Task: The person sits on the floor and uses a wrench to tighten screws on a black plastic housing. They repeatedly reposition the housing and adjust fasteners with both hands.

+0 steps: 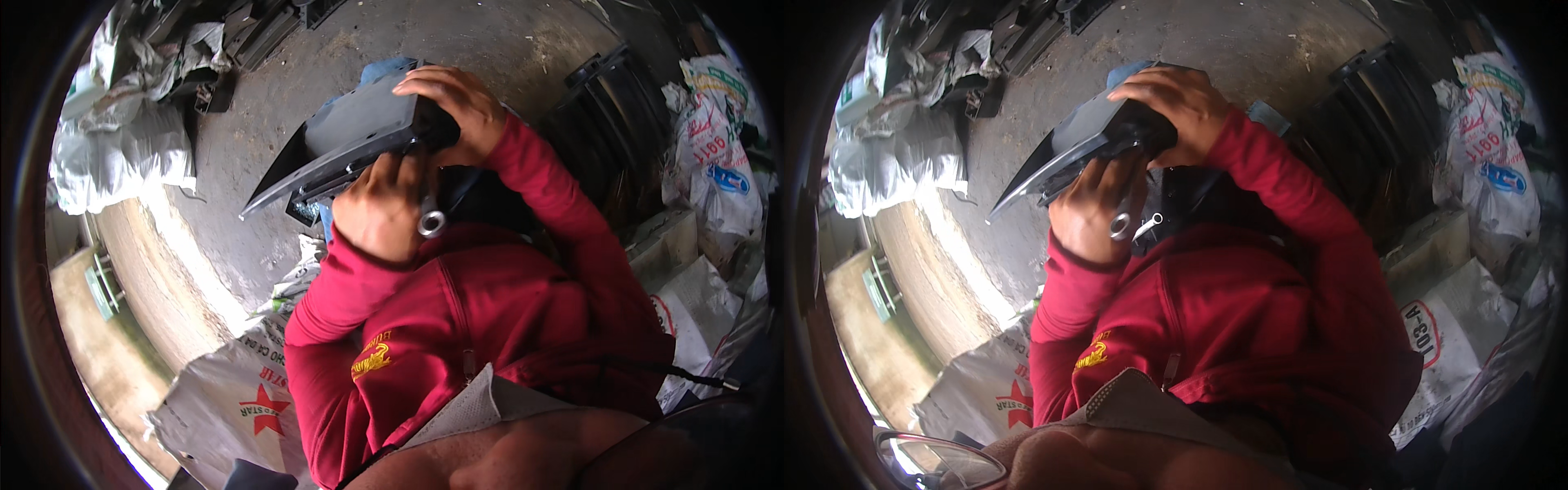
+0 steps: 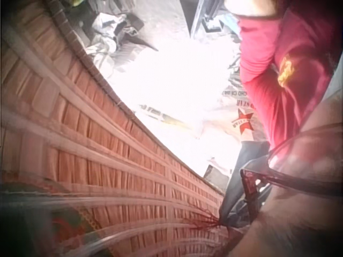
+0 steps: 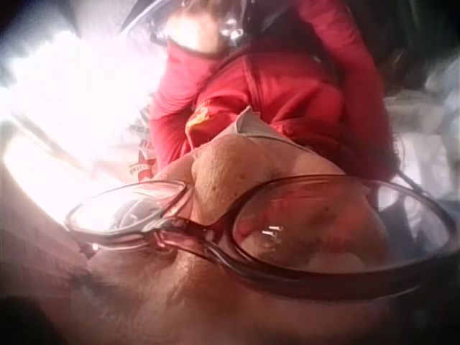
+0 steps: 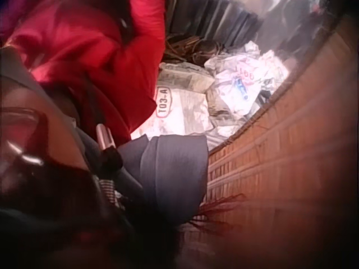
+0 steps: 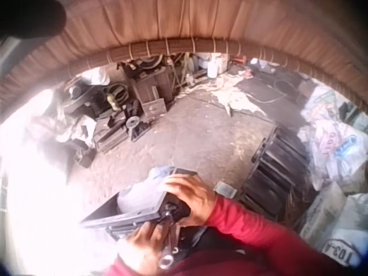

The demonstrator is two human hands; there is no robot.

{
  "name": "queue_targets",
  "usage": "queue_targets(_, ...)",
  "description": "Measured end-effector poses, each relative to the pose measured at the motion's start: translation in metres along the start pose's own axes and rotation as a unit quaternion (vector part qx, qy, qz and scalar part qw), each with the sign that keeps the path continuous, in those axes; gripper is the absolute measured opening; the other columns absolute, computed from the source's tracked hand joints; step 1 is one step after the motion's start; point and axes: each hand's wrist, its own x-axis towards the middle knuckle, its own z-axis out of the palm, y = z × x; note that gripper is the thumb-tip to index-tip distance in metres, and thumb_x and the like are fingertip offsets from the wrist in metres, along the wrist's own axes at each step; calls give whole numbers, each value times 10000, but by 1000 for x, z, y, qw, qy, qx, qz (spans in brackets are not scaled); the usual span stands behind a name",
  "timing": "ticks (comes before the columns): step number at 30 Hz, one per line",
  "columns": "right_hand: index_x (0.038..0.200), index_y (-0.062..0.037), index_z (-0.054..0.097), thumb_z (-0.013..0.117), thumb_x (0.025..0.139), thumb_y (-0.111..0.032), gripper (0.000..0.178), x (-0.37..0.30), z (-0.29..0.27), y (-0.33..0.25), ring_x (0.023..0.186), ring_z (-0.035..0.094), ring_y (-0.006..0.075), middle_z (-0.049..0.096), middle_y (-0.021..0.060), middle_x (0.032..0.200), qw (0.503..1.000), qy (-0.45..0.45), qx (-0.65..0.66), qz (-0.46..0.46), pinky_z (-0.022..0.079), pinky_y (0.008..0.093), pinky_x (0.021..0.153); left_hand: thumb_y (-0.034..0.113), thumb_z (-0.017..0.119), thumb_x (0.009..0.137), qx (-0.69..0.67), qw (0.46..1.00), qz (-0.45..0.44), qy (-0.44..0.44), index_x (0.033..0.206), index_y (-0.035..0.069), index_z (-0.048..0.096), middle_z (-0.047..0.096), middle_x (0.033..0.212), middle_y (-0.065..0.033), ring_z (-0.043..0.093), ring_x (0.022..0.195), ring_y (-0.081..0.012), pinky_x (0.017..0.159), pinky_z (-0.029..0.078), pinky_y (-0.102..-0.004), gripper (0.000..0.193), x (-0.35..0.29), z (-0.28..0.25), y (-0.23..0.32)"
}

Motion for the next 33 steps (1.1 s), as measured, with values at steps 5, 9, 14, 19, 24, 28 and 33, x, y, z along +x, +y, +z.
queue_targets(5,1370,-230,500,919,522,-245,946,3,3,-3,1248,539,305,588,60,1297,1000,8,15,8,415,470,1062,40,722,816,-101,991,-6,82,1076,63,697,692,960,-96,699,752,-267,638,575,-353,262,-6,10,-11)
queue_targets(9,1370,-215,502,913,532,-241,933,2,4,1,1229,551,302,592,76,1283,1000,19,19,-1,426,467,1060,45,718,825,-108,990,21,85,1082,57,697,694,922,-112,704,719,-273,626,576,-350,258,-1,14,-19)
queue_targets(14,1340,-169,532,894,552,-253,872,5,7,2,1208,571,312,610,91,1263,998,44,8,-42,442,466,1051,-2,644,807,82,993,9,-81,979,78,696,684,853,-117,691,688,-285,581,553,-373,196,26,-1,7)
queue_targets(19,1356,-199,518,900,538,-253,904,-3,1,10,1221,568,308,605,79,1281,999,33,27,-12,427,469,1068,29,680,810,-45,996,67,24,1009,62,711,679,852,-108,670,676,-286,613,542,-386,204,22,18,-12)
queue_targets(24,1369,-226,488,909,586,-348,897,-10,5,15,1252,545,292,579,55,1319,1000,14,6,8,405,468,1071,1,678,874,-345,931,-99,66,1054,24,728,707,862,-122,687,732,-226,673,544,-323,188,-8,43,-38)
queue_targets(28,1369,-216,488,914,574,-338,910,-5,2,14,1249,546,291,577,59,1320,1000,31,2,3,407,470,1068,30,648,923,-331,935,-94,88,1062,-6,724,705,824,-107,677,694,-143,590,506,-266,162,-7,32,-38)
queue_targets(33,1369,-201,492,917,556,-330,926,-4,1,13,1238,553,300,577,63,1321,1000,20,-7,6,402,477,1075,-13,707,832,-174,979,4,108,1097,23,707,704,931,-147,705,740,-279,653,556,-347,267,6,20,-20)
